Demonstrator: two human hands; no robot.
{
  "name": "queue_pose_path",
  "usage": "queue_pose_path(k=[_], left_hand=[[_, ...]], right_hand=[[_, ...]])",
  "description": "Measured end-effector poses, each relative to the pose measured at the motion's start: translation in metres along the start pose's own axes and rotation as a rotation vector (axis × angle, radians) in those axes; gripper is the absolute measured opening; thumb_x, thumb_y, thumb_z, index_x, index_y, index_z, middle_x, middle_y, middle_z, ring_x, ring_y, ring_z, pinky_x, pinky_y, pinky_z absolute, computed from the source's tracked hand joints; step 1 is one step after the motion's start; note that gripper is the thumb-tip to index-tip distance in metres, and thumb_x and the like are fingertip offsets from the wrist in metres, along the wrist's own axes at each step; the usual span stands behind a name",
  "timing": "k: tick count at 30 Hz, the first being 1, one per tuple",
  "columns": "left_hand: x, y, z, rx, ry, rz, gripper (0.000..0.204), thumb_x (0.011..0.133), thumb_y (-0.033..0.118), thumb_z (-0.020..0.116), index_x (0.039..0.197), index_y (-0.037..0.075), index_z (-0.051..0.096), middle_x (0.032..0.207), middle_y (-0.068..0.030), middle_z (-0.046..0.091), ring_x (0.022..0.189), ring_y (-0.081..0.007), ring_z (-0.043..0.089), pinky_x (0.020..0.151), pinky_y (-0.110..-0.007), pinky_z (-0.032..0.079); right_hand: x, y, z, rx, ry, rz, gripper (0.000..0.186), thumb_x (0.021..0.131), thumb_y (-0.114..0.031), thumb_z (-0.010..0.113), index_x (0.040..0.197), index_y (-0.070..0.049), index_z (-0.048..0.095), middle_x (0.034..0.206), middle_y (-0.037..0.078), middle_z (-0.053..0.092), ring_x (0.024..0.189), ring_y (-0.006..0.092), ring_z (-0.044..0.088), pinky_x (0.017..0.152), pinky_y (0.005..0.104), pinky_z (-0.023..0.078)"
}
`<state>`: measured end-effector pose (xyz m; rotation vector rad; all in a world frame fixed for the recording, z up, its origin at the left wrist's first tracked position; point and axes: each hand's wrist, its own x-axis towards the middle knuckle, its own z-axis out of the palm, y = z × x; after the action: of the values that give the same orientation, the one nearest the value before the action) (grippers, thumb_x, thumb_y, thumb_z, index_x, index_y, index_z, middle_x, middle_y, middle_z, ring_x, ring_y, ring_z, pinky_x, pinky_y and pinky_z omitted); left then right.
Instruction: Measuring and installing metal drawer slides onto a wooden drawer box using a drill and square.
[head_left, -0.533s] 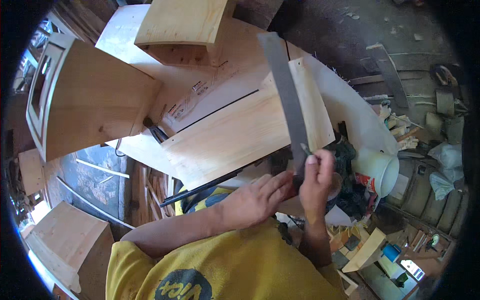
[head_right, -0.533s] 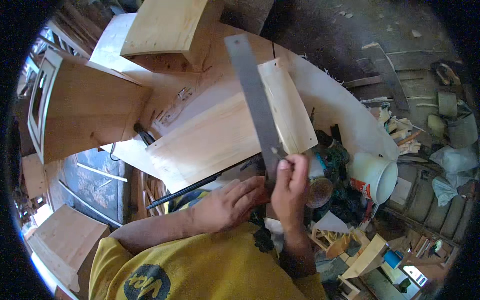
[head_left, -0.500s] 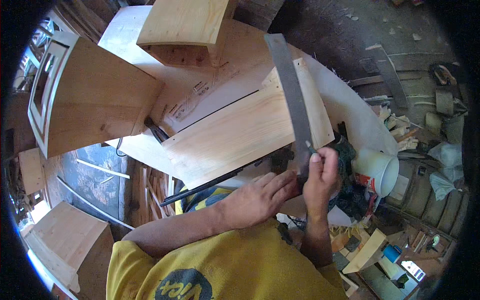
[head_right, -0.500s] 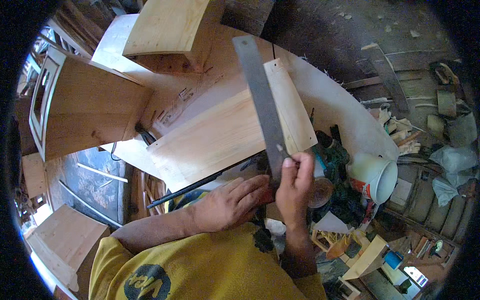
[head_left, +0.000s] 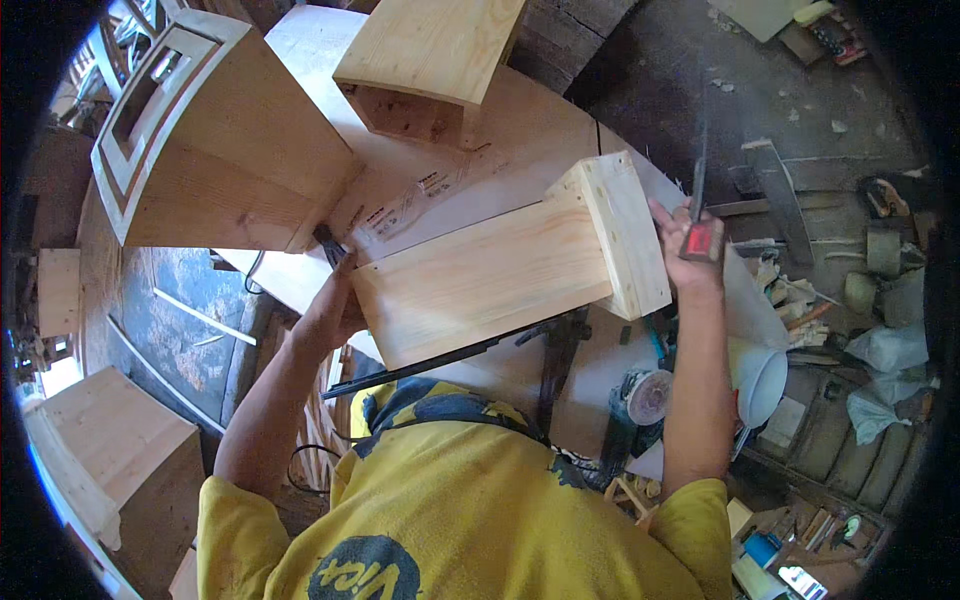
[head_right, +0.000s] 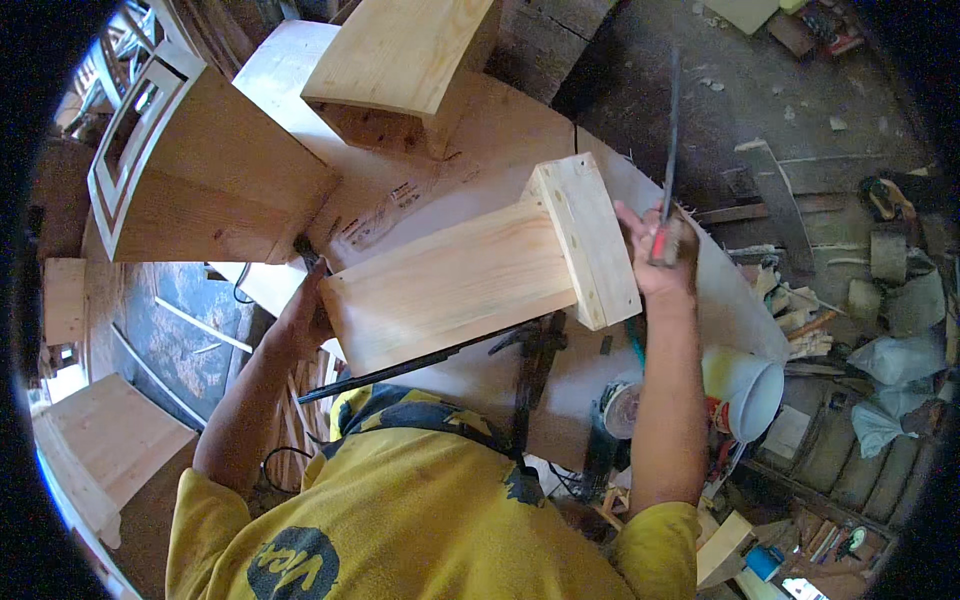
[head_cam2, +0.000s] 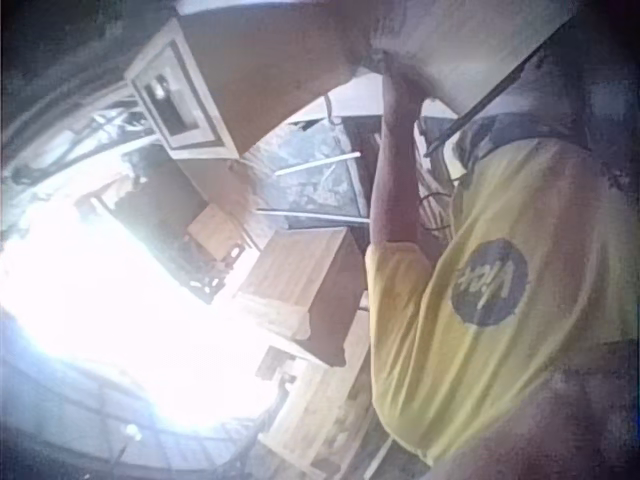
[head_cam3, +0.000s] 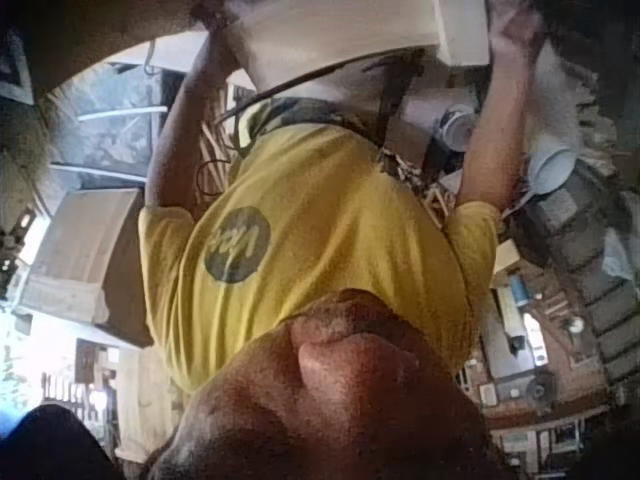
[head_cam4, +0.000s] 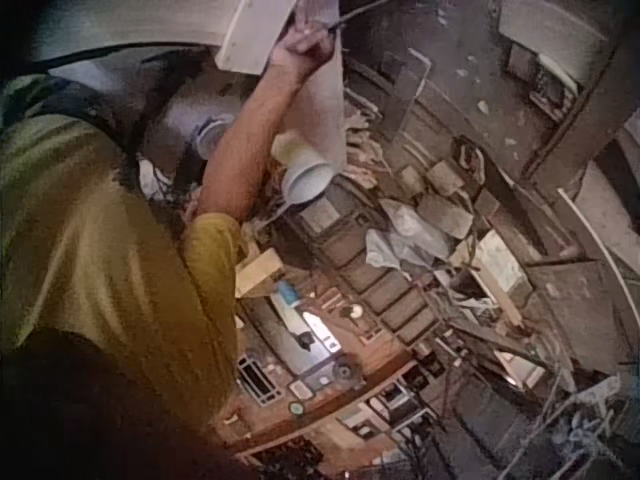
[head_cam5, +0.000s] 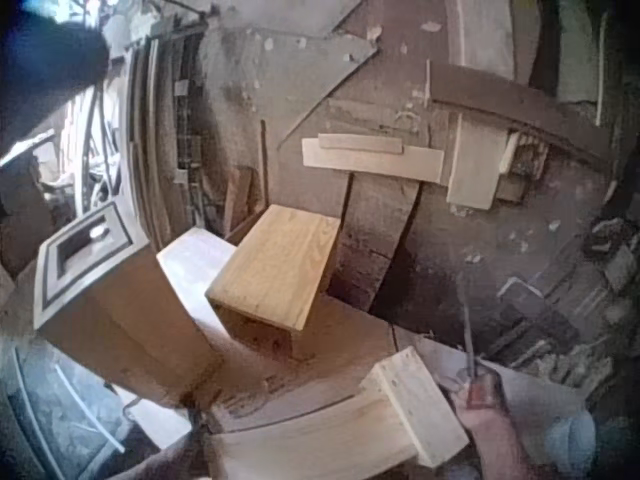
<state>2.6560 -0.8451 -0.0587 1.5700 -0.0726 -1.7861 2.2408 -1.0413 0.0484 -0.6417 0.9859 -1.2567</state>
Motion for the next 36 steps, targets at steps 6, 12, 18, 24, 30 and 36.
queue_pose_path(k=[6,12,18,24,30,36], left_hand=[[-0.004,0.006,0.013,-0.246,-0.085,-0.041,0.043,0.092,0.039,0.047,0.111,0.002,0.057,0.100,-0.0137,0.065,0.091,-0.0263,0.063,0.088,-0.040,0.047],[-0.025,0.001,0.033,-0.399,0.034,-0.011,0.035,0.090,0.028,0.045,0.105,-0.001,0.058,0.095,-0.0140,0.065,0.088,-0.0263,0.064,0.082,-0.040,0.051],[-0.064,-0.012,0.055,-0.349,0.108,0.192,0.025,0.087,0.022,0.050,0.099,0.003,0.058,0.088,-0.0110,0.063,0.082,-0.0241,0.063,0.080,-0.036,0.050],[-0.075,-0.022,0.066,-0.384,0.056,0.459,0.028,0.087,0.022,0.047,0.111,0.006,0.052,0.103,-0.0090,0.058,0.096,-0.0192,0.057,0.088,-0.033,0.045],[-0.075,-0.033,0.073,-0.371,0.073,0.665,0.036,0.085,0.021,0.045,0.118,0.005,0.048,0.108,-0.0086,0.056,0.102,-0.0182,0.055,0.091,-0.032,0.042],[-0.076,-0.051,0.069,-0.306,0.073,0.689,0.044,0.082,0.024,0.047,0.122,0.004,0.046,0.109,-0.0099,0.055,0.104,-0.0182,0.053,0.095,-0.032,0.039]], right_hand=[[-0.005,-0.002,0.030,-0.072,0.292,0.089,0.014,0.091,-0.013,0.048,0.083,-0.002,0.052,0.067,0.005,0.049,0.061,0.0200,0.053,0.104,0.0473,0.041],[-0.015,-0.004,-0.003,0.218,-0.116,0.194,0.017,0.092,-0.017,0.050,0.087,-0.004,0.058,0.069,0.008,0.056,0.080,0.0262,0.062,0.086,0.0401,0.054],[-0.032,-0.005,-0.059,0.245,0.047,0.217,0.036,0.091,-0.042,0.049,0.086,-0.007,0.059,0.063,0.001,0.048,0.060,0.0160,0.046,0.060,0.0272,0.042],[-0.021,0.010,-0.071,0.469,-0.157,0.185,0.034,0.091,-0.039,0.050,0.084,-0.007,0.060,0.065,0.000,0.049,0.058,0.0125,0.044,0.056,0.0259,0.040],[-0.012,0.022,-0.071,0.556,-0.268,0.152,0.029,0.090,-0.029,0.051,0.093,-0.002,0.063,0.063,0.000,0.051,0.054,0.0122,0.046,0.053,0.0241,0.042],[-0.015,0.027,-0.087,0.539,-0.298,0.157,0.028,0.091,-0.023,0.048,0.103,0.000,0.059,0.064,0.003,0.053,0.052,0.0127,0.048,0.048,0.0223,0.043]])
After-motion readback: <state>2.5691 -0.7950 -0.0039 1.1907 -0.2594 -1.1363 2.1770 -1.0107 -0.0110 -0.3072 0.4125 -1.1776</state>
